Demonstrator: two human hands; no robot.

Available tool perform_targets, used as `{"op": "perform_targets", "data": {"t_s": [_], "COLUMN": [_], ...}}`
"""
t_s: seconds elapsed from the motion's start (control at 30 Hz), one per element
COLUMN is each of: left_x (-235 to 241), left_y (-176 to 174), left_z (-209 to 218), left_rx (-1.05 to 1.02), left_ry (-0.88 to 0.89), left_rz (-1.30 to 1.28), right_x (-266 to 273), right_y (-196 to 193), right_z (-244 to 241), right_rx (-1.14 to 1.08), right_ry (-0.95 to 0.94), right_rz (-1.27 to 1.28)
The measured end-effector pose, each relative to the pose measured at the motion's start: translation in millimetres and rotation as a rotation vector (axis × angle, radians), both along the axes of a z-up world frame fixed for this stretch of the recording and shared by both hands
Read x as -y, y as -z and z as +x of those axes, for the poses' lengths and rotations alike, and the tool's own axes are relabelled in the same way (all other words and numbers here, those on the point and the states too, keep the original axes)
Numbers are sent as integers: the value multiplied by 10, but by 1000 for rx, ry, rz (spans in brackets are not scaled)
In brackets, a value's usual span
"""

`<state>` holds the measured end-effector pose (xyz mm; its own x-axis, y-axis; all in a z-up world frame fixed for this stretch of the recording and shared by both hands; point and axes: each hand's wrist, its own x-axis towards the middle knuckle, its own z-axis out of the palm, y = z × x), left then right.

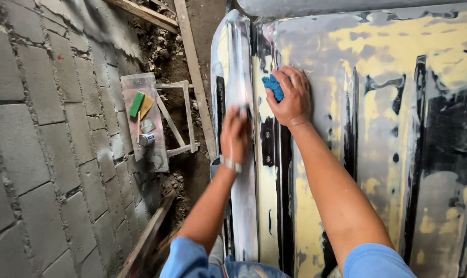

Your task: The person is sanding a vehicle body panel using a sanding block and water.

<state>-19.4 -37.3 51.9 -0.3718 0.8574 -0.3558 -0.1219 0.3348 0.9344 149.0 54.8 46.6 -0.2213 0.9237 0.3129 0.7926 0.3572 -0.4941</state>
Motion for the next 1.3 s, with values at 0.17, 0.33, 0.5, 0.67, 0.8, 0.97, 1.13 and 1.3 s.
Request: {"op": "perform_targets", "data": {"t_s": [0.17, 0.33, 0.5, 0.67, 0.8, 0.97, 1.13, 1.3], "left_x": [1087, 173, 1365, 451, -161, 697, 471, -137], "left_y": [825, 430, 670, 554, 535, 684, 790, 613], "left_z": [112, 89, 147, 197, 206, 142, 115, 102], "left_rx": [-248, -655, -681, -648, -640, -656, -696, -634], "left_ry": [211, 226, 262, 207, 74, 201, 181, -2], "left_rz": [173, 337, 345, 346, 387, 277, 404, 327], "right_x": [-103, 20, -12, 38, 18, 652, 767, 780], "right_y": [-8, -8, -61, 53, 130, -73, -89, -141], "right_z": [-32, -3, -32, 7, -11, 30, 24, -7], "right_rx": [3, -15, -38, 14, -5, 45, 29, -16], "right_ry": [16, -12, 17, -12, -18, -55, 16, 17], "right_rz": [22, -9, -23, 0, -17, -48, -25, -27]}}
